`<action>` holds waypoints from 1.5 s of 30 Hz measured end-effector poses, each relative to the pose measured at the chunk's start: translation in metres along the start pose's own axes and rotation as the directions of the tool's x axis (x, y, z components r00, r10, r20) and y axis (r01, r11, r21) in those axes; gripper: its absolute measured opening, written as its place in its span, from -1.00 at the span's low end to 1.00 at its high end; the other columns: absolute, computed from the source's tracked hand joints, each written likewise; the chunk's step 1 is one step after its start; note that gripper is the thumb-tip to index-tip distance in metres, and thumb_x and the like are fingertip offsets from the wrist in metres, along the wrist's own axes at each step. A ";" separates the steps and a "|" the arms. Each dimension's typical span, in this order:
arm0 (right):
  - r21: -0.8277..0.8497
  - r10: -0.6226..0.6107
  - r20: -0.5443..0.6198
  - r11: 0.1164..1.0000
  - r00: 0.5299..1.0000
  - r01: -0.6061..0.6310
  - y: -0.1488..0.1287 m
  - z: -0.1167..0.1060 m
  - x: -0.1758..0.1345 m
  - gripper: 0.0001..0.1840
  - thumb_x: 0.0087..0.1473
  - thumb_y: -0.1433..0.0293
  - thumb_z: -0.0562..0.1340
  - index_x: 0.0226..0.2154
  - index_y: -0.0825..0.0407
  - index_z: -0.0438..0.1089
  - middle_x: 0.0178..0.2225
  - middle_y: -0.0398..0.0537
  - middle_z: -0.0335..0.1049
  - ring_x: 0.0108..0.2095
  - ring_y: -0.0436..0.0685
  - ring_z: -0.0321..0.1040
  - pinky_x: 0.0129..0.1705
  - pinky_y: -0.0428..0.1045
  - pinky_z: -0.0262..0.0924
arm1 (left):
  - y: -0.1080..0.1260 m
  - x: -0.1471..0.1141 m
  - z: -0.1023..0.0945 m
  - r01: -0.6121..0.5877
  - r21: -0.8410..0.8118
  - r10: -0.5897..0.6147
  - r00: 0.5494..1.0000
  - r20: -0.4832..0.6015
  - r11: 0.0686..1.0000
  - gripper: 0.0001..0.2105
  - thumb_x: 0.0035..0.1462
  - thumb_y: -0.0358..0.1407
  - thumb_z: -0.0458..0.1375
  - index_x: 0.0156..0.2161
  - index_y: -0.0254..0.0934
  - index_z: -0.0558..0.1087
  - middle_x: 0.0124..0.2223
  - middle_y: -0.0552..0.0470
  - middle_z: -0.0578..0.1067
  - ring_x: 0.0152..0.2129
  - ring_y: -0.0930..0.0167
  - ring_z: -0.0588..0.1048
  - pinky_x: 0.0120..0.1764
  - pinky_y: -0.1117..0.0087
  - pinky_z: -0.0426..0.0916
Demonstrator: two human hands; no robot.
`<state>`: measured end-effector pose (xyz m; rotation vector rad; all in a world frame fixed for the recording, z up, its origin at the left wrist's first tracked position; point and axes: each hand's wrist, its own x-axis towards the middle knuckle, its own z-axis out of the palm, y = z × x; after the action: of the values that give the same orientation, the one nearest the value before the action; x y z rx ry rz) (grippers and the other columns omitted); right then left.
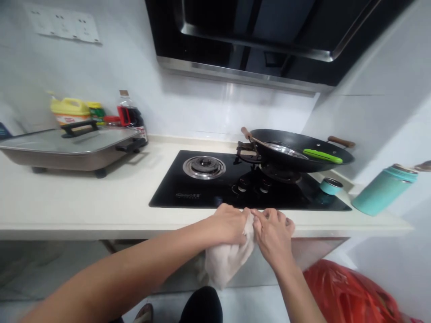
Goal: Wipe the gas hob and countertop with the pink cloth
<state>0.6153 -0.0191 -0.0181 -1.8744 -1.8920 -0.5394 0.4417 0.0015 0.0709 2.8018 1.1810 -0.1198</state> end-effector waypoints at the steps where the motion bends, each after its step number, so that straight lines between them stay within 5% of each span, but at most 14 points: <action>1: -0.026 0.037 0.016 0.999 0.999 -0.037 0.016 0.000 0.000 -0.60 0.35 0.24 0.04 0.07 -0.27 0.51 -0.08 -0.02 0.39 -0.04 0.23 0.21 0.11 0.27 -0.06 | 0.011 0.016 -0.003 -0.020 -0.010 0.020 1.000 0.011 1.000 -0.44 0.11 -0.17 0.22 0.19 -0.39 0.35 -0.06 -0.21 0.62 -0.15 0.15 0.60 -0.14 0.20 0.42; 8: -0.215 0.311 0.050 0.931 0.949 -0.294 0.094 0.005 0.003 -0.57 0.33 0.19 0.03 0.11 -0.29 0.48 -0.02 0.08 0.35 -0.01 0.30 0.20 0.07 0.30 -0.01 | 0.072 0.101 -0.004 -0.075 -0.122 0.080 0.996 0.036 0.990 -0.39 0.03 -0.26 0.29 0.22 -0.33 0.40 0.05 -0.23 0.58 -0.03 0.11 0.56 -0.01 0.11 0.44; 15: -0.196 0.379 0.079 0.913 0.922 -0.359 0.090 0.007 0.005 -0.55 0.33 0.17 0.00 0.11 -0.29 0.47 -0.02 0.11 0.32 -0.04 0.28 0.21 0.01 0.25 0.08 | 0.072 0.104 -0.002 -0.090 -0.157 0.098 0.994 0.045 0.983 -0.40 0.03 -0.31 0.30 0.22 -0.34 0.42 0.14 -0.25 0.55 0.05 0.11 0.51 0.07 0.04 0.39; 21: -0.228 0.287 0.056 0.936 0.956 -0.268 0.040 0.002 -0.001 -0.55 0.35 0.18 0.00 0.12 -0.23 0.47 -0.03 0.10 0.29 -0.06 0.27 0.20 -0.02 0.23 0.10 | 0.038 0.064 -0.005 -0.080 -0.127 0.087 0.995 0.054 0.989 -0.42 0.01 -0.23 0.31 0.18 -0.30 0.44 0.13 -0.22 0.56 0.04 0.11 0.53 0.06 0.07 0.41; 29: -0.066 0.134 0.013 0.989 0.991 -0.133 -0.071 -0.009 -0.005 -0.59 0.38 0.22 0.00 0.00 -0.12 0.52 0.00 0.09 0.27 0.02 0.28 0.14 0.09 0.26 -0.03 | -0.027 -0.023 0.001 -0.013 -0.069 0.013 1.000 -0.002 0.998 -0.42 0.10 -0.20 0.23 0.22 -0.34 0.37 0.06 -0.26 0.58 -0.02 0.12 0.57 0.02 0.15 0.42; 38: 0.128 -0.036 0.028 0.991 0.999 0.032 -0.197 -0.016 -0.005 -0.69 0.34 0.30 0.07 -0.14 -0.07 0.53 -0.01 0.07 0.32 0.04 0.27 0.14 0.17 0.28 -0.11 | -0.100 -0.137 0.011 0.177 0.018 -0.174 0.979 -0.110 0.984 -0.47 0.06 -0.21 0.23 0.15 -0.30 0.41 -0.15 -0.27 0.64 -0.17 0.03 0.63 -0.13 0.11 0.44; 45: 0.211 -0.159 0.040 0.966 0.986 0.147 -0.251 -0.022 -0.011 -0.66 0.36 0.25 0.04 0.01 -0.14 0.47 -0.02 0.05 0.35 0.02 0.26 0.17 0.15 0.27 -0.06 | -0.132 -0.191 0.022 0.336 0.086 -0.319 0.933 -0.167 0.938 -0.54 0.07 -0.28 0.17 0.12 -0.25 0.42 -0.19 -0.21 0.64 -0.22 0.04 0.63 -0.21 0.15 0.41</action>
<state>0.3651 -0.0438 -0.0006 -1.6360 -2.0555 -0.3240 0.2132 -0.0454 0.0619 2.7191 1.7254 0.0017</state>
